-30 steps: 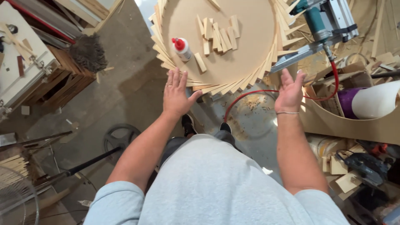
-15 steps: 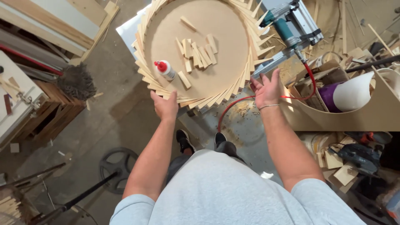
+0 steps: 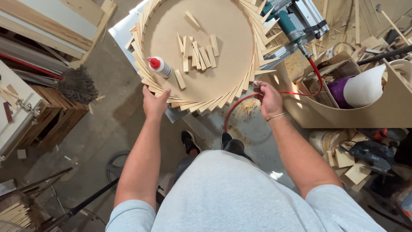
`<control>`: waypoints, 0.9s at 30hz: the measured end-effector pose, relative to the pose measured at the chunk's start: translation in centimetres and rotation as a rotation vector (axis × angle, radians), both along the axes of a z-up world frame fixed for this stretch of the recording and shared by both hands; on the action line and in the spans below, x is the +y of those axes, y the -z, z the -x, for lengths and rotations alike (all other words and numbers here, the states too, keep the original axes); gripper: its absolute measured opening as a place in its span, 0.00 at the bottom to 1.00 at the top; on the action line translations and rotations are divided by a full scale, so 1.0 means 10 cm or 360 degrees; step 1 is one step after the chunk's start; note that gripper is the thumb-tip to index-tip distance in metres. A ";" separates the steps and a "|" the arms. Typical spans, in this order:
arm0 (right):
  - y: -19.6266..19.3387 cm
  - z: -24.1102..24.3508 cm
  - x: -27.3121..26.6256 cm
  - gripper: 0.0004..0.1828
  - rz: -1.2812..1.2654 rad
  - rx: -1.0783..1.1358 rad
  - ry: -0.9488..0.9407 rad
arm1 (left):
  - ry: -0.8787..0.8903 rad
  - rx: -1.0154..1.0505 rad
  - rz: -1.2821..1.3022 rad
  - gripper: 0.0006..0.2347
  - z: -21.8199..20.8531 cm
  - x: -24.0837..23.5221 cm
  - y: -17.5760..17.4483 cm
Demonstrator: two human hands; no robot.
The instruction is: Assembling a wooden sunburst frame by gluing and nailing slats to a circular base
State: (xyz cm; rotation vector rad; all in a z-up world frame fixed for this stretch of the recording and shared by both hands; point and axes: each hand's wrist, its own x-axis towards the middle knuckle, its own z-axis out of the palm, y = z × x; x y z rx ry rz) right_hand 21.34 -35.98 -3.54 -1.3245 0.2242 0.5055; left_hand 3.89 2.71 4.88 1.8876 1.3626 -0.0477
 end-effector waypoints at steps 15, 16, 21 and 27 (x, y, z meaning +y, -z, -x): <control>-0.47 0.17 -0.06 0.16 0.1940 -0.2100 -0.0519 | 0.0145 0.0087 0.0052 0.43 -0.06 -0.08 -0.34; -0.59 0.23 -0.04 0.19 0.2243 -0.2411 -0.0506 | 0.0153 0.0095 0.0047 0.43 -0.06 -0.06 -0.31; -0.38 0.21 -0.33 0.13 0.2217 -0.2313 -0.0693 | 0.0154 0.0097 0.0039 0.43 -0.04 -0.03 -0.24; -0.33 0.27 -0.22 0.51 0.1615 -0.2368 -0.0718 | 0.0146 0.0087 0.0051 0.43 0.01 0.00 -0.23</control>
